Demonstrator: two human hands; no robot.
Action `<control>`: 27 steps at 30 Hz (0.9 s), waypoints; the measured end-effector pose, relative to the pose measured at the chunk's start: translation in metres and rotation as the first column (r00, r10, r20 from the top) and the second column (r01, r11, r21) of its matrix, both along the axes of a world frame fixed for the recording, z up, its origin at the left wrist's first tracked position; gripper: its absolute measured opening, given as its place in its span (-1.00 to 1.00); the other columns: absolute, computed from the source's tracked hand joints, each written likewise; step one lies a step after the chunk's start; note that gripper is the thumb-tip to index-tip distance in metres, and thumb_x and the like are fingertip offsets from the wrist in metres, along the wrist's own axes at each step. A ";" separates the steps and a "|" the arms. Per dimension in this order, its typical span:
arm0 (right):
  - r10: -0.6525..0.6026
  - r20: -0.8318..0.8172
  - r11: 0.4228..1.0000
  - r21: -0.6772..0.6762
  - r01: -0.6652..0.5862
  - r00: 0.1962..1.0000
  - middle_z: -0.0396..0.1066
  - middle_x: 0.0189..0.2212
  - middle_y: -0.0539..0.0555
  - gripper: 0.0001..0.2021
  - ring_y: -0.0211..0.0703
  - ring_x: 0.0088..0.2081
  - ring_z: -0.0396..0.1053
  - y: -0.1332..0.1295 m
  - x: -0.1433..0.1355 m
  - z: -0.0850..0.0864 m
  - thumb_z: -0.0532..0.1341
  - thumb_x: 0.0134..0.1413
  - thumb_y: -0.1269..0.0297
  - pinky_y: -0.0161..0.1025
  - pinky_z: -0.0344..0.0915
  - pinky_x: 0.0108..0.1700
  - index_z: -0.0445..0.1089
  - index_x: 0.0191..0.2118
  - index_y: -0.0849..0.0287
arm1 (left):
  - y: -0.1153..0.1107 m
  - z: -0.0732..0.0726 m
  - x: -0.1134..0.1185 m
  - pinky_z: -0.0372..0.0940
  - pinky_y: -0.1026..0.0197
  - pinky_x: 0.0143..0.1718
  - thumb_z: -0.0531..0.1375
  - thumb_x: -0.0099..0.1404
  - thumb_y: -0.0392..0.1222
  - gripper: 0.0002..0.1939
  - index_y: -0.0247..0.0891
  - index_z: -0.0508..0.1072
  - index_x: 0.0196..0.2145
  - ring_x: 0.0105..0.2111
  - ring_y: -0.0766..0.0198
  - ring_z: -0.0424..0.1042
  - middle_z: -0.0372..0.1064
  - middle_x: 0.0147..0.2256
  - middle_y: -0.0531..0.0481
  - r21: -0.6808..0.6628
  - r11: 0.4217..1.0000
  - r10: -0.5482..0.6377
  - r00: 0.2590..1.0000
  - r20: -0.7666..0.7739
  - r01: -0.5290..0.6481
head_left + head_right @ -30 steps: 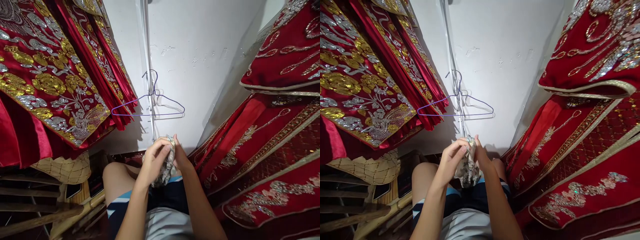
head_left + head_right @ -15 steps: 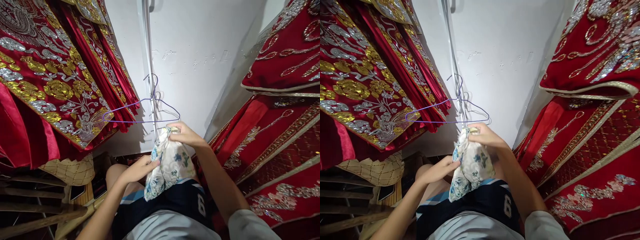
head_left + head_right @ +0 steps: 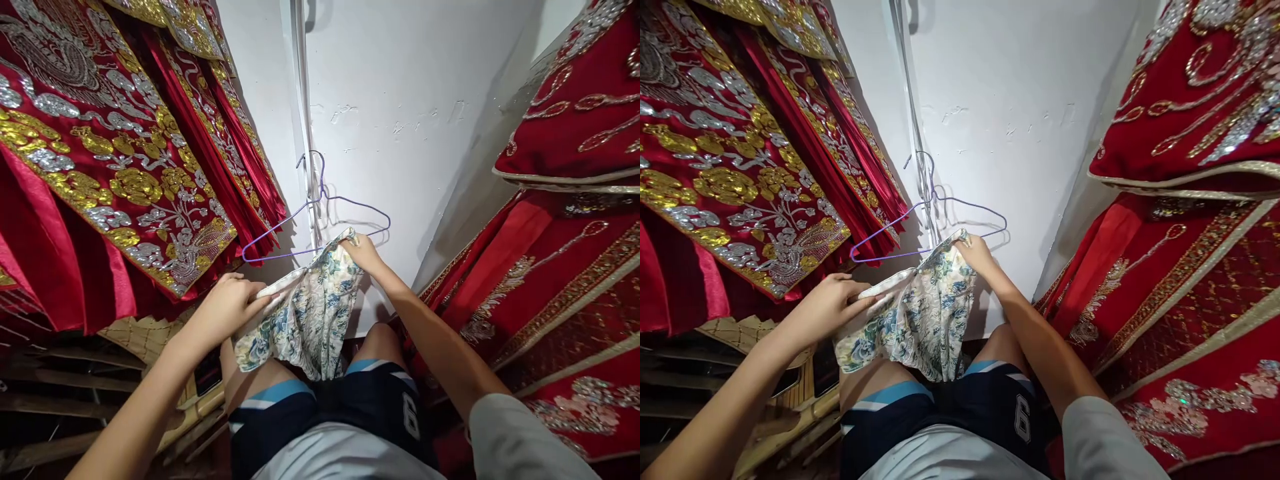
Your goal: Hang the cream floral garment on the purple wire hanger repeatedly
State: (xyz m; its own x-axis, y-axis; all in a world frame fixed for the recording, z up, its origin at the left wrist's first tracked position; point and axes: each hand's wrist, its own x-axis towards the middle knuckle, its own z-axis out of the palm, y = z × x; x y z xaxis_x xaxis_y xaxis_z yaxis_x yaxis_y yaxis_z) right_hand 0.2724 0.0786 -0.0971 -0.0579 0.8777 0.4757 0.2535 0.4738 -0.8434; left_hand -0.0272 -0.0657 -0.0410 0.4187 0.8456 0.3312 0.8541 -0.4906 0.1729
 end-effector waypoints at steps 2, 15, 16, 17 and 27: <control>-0.011 0.024 0.999 0.048 0.010 1.000 0.19 -0.62 -0.09 -0.74 -0.26 -0.50 0.09 -0.009 0.013 0.003 0.25 0.00 0.12 -0.31 0.02 -0.41 0.37 -0.53 0.20 | 0.009 -0.008 -0.011 0.25 0.01 -0.12 0.12 0.26 0.14 -0.62 -0.14 0.44 -0.55 -0.36 0.02 0.40 0.43 -0.52 -0.10 0.106 0.991 0.092 0.993 -0.069 -0.085; -0.001 -0.006 1.000 0.019 0.001 1.000 0.30 -0.56 -0.03 -0.82 -0.20 -0.47 0.21 -0.062 0.013 0.012 0.20 0.06 0.22 -0.27 0.13 -0.39 0.37 -0.48 0.17 | 0.052 0.030 0.037 0.26 0.02 0.10 0.07 0.34 -0.16 -0.73 -0.21 0.39 -0.03 0.08 0.01 0.41 0.43 0.09 -0.20 0.172 0.984 -0.112 0.882 0.457 0.036; -0.023 -0.016 0.999 0.045 0.023 1.000 0.37 -0.49 0.00 -0.86 -0.16 -0.43 0.28 -0.064 0.013 0.012 0.22 0.06 0.22 -0.25 0.19 -0.36 0.42 -0.41 0.17 | 0.056 0.031 0.043 0.27 0.05 0.08 0.08 0.33 -0.20 -0.68 -0.21 0.37 0.03 0.06 0.05 0.43 0.45 0.06 -0.18 0.198 0.980 -0.118 0.870 0.479 0.024; -0.067 -0.037 0.994 0.082 0.070 0.997 0.44 -0.40 0.05 -0.84 -0.11 -0.37 0.35 -0.066 0.016 0.012 0.23 0.05 0.23 -0.24 0.24 -0.33 0.47 -0.29 0.18 | 0.059 0.031 0.048 0.28 0.08 0.06 0.07 0.32 -0.23 -0.62 -0.21 0.35 0.08 0.03 0.07 0.45 0.48 0.01 -0.16 0.219 0.976 -0.104 0.864 0.492 -0.007; -0.413 0.168 0.903 0.200 0.379 0.895 0.56 -0.29 0.23 -0.55 0.06 -0.25 0.47 -0.023 0.091 0.040 0.30 -0.11 0.29 -0.10 0.35 -0.17 0.53 -0.03 0.34 | 0.071 0.035 0.044 0.30 0.14 -0.05 0.04 0.24 -0.30 -0.68 -0.28 0.52 -0.13 -0.14 0.11 0.44 0.46 -0.15 -0.11 0.275 0.953 0.011 0.924 0.383 -0.125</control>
State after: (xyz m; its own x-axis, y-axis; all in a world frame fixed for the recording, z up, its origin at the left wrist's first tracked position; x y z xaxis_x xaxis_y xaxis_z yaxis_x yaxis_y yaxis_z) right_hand 0.3638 0.0554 -0.0567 0.1699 0.7619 0.6251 0.6040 0.4207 -0.6769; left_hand 0.0169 0.0050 -0.0061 0.1609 0.7105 0.6850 0.7878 -0.5105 0.3445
